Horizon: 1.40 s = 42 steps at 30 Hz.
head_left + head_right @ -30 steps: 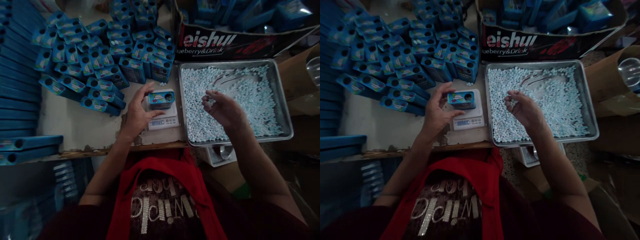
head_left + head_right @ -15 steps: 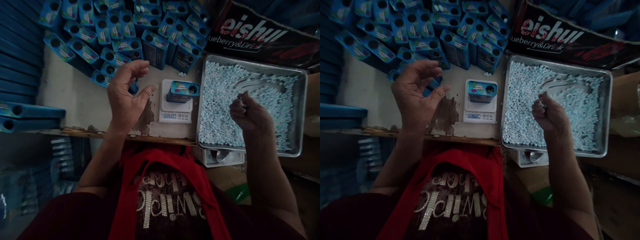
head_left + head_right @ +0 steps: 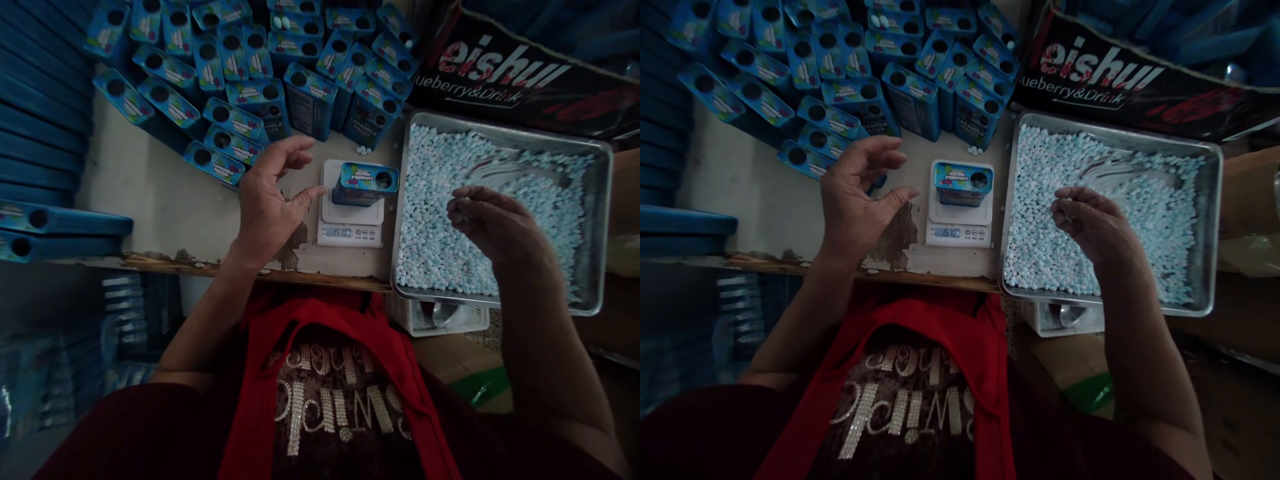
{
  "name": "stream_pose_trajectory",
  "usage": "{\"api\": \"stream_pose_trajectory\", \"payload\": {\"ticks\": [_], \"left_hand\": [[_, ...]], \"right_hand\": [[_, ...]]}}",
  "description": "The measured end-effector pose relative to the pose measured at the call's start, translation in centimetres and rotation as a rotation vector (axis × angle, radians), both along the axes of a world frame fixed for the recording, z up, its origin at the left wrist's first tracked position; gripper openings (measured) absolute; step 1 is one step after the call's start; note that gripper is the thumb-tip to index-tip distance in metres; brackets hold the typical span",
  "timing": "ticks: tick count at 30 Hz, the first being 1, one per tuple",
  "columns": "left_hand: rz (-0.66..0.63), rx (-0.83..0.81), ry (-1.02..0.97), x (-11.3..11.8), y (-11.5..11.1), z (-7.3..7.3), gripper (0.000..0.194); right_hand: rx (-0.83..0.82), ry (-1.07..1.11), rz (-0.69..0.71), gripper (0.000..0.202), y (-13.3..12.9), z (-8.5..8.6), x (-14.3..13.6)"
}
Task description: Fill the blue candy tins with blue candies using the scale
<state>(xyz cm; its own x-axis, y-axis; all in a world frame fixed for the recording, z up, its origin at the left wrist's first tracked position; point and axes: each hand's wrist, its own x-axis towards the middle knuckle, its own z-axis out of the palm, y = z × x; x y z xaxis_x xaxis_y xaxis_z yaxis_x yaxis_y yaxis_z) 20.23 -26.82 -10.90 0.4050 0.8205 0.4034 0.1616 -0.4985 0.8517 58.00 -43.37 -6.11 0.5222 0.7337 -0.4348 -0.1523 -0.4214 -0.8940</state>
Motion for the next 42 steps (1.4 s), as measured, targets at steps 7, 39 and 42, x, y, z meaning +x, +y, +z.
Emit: {"api": "stream_pose_trajectory", "payload": {"ticks": [7, 39, 42], "left_hand": [[-0.011, -0.100, 0.051, 2.3, -0.6, -3.0, 0.073], [-0.129, -0.183, -0.087, 4.4, -1.1, -3.9, 0.105], [-0.077, -0.100, -0.020, 2.8, -0.7, -1.8, 0.097]], "right_hand": [[0.040, -0.268, 0.260, 0.023, -0.9, 0.3, 0.1], [0.334, -0.595, -0.266, 0.040, -2.3, -1.9, -3.0], [0.239, -0.677, -0.172, 0.036, -3.5, -2.1, -1.1]]}}
